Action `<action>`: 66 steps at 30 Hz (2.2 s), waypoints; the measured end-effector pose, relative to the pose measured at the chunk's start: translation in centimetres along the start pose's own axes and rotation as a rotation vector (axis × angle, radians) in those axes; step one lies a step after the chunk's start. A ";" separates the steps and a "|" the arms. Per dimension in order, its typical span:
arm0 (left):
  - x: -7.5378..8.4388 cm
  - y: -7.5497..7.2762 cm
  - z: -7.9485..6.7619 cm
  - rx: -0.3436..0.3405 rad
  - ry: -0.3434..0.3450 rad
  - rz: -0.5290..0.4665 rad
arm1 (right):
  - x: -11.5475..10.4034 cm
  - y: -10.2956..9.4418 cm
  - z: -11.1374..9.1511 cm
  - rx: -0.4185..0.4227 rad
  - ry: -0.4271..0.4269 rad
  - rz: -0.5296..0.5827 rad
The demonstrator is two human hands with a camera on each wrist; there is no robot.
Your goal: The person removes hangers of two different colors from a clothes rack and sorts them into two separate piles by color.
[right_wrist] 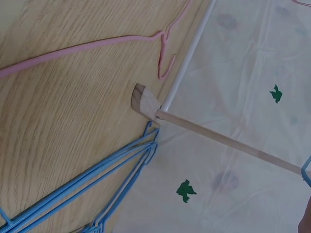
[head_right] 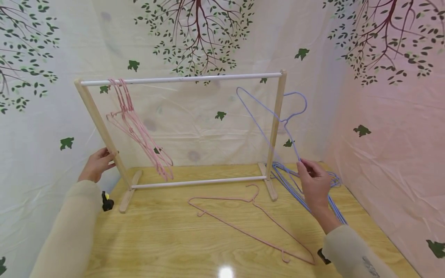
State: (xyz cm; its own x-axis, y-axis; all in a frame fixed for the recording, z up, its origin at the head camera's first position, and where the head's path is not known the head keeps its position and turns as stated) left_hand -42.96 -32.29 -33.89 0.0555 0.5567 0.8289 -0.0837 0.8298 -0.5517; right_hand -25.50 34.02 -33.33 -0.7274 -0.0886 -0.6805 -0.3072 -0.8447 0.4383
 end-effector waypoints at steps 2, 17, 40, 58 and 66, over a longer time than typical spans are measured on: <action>-0.1 0.0 0.0 0.002 -0.005 0.001 | -0.3 -0.6 0.0 0.005 -0.021 0.007; -0.3 0.0 0.6 -0.012 -0.008 -0.010 | -2.5 -7.3 0.1 0.145 -0.135 0.200; -0.4 -0.3 0.7 -0.012 -0.015 0.021 | -3.0 -12.9 -0.4 0.291 -0.083 0.012; -0.1 -0.3 0.4 -0.010 0.002 0.006 | 2.1 -15.1 -2.8 0.136 0.196 -0.548; -0.2 -0.3 0.3 0.000 -0.015 0.023 | 3.6 -14.7 -3.9 -0.004 0.211 -0.634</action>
State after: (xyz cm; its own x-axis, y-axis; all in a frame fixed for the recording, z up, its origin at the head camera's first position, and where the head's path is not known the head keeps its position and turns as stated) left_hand -43.24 -32.67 -33.85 0.0381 0.5749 0.8173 -0.0847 0.8168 -0.5706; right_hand -21.21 44.08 -44.54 -0.2714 0.3249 -0.9060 -0.6331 -0.7693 -0.0862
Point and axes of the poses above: each hand's wrist, its own z-axis towards the middle knuckle, its own y-axis out of the palm, x = y × z, the point moved 6 cm from there along z, towards the middle knuckle, and after that the axes turned 13 degrees about z, right-handed, at the moved point
